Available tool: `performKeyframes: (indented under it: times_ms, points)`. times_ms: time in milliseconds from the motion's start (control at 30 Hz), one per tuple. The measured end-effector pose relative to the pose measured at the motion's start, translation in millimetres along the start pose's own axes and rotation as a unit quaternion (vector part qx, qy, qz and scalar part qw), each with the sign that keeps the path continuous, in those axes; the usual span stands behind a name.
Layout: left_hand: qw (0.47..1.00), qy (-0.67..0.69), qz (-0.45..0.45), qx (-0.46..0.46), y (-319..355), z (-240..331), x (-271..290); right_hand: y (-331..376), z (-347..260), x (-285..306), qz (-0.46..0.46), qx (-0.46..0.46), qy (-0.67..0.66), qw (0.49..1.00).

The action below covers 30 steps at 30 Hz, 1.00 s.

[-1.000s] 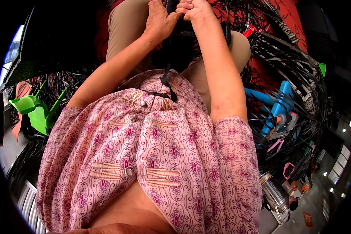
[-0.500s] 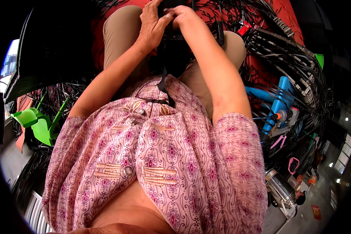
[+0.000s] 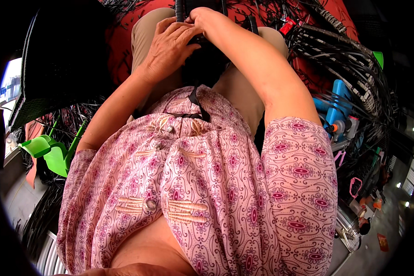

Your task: The person sits cross-legged and assembles a black plastic basket frame. They use a staple gun to secure black plastic strips to the frame and use pliers to trim excess material. The person repeatedly staples and trims the strips to form the basket structure.

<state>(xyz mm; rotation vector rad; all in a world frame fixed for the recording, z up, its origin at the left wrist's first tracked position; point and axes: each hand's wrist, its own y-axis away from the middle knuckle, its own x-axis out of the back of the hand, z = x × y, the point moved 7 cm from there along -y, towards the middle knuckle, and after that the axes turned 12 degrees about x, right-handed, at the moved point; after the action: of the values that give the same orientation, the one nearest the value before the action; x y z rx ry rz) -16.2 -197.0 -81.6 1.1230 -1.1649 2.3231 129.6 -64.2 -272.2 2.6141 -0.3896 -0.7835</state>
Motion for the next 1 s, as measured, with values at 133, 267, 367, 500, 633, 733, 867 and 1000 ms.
performKeyframes:
  times_ms: [133,267,367,500,633,733,867,1000]
  points:
    - [0.998,0.013,-0.047,-0.031,-8,3,5,1,-3,-8,-0.009,0.016,0.011,1.0]
    - [0.992,0.033,-0.108,-0.059,-21,1,-1,5,-13,-19,-0.013,0.04,0.014,0.999]
    - [0.985,0.04,-0.152,-0.069,-26,-3,-7,12,-32,-26,-0.012,0.092,0.026,0.995]
    - [0.975,0.022,-0.216,-0.043,-33,-10,-17,45,-99,-35,0.028,0.294,0.071,0.953]
    - [0.957,0.045,-0.283,-0.048,-41,-27,-43,145,-154,-15,0.074,0.493,0.166,0.851]
    - [0.935,0.014,-0.35,-0.052,-46,-26,-52,217,-136,-5,0.084,0.486,0.317,0.81]
    - [0.927,0.042,-0.366,-0.066,-50,-43,-82,252,-83,-9,0.036,0.554,0.524,0.646]
    - [0.869,-0.006,-0.49,0.066,-57,-32,-59,250,-49,-24,0.004,0.525,0.593,0.611]
